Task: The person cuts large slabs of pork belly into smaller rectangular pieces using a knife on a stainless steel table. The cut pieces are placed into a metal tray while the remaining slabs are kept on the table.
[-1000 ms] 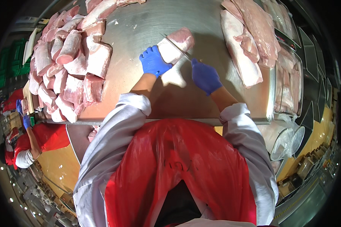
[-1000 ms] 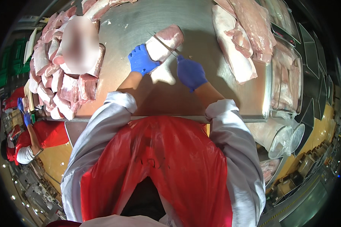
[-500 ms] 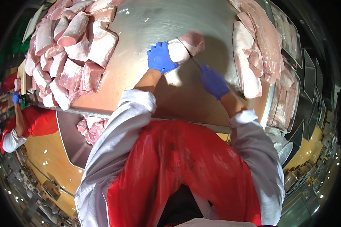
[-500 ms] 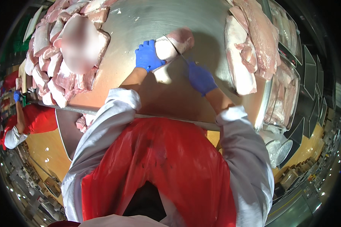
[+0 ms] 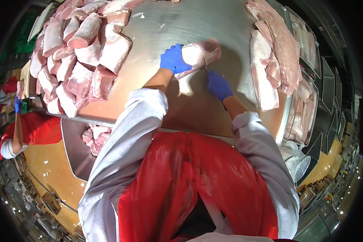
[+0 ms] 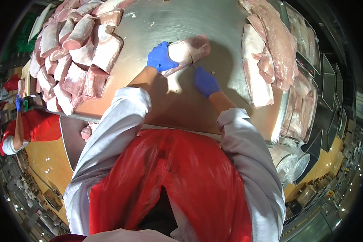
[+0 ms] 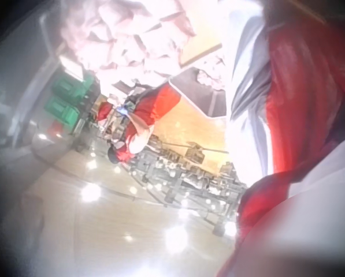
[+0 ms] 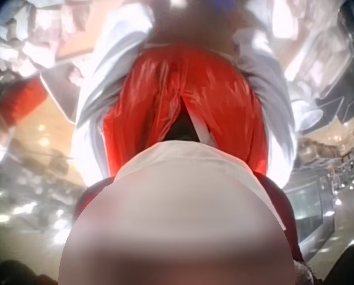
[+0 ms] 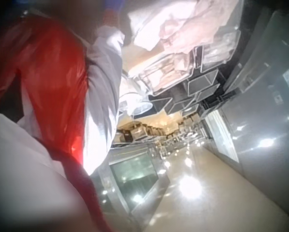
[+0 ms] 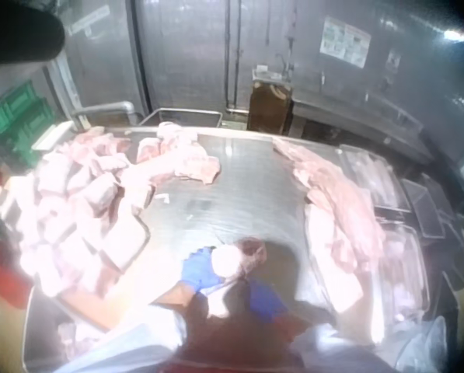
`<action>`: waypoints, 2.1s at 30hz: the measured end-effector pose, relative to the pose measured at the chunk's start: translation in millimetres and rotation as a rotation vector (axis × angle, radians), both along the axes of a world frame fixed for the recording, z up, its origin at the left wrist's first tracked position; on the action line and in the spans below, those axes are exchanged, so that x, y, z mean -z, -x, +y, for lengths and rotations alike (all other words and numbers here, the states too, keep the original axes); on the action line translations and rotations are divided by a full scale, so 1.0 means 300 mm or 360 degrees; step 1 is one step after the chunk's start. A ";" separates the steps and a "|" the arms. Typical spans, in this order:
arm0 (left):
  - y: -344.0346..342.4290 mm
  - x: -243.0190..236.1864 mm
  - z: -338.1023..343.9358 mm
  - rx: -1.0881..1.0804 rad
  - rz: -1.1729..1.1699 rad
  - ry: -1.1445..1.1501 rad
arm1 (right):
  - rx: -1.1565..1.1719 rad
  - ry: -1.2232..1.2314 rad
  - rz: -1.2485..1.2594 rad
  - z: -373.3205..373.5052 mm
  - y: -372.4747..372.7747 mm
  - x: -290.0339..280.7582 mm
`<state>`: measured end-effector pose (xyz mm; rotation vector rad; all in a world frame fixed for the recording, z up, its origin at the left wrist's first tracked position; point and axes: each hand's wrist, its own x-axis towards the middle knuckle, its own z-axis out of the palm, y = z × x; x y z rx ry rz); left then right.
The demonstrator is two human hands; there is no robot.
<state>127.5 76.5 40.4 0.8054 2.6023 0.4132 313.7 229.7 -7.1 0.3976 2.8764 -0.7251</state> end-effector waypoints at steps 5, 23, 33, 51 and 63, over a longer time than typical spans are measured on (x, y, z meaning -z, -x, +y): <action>0.095 0.052 -0.001 -0.0157 -0.0267 -0.0303 | 0.0190 0.0062 -0.0227 -0.010 -0.034 -0.026; 0.773 -0.347 -0.973 -0.0634 -0.1773 -0.3253 | 0.0472 0.0668 -0.0117 -0.190 -0.125 -0.096; 1.715 -0.937 -1.302 -0.1374 0.0515 -0.2179 | 0.0484 0.0623 0.0159 -0.264 -0.191 -0.072; -0.026 0.020 0.424 0.0268 -0.0029 0.0030 | 0.1672 0.0918 0.0899 -0.226 -0.899 -0.292; -0.226 0.099 -0.638 0.0153 0.0224 -0.1724 | 0.1084 0.1428 0.0548 0.046 -0.874 -0.210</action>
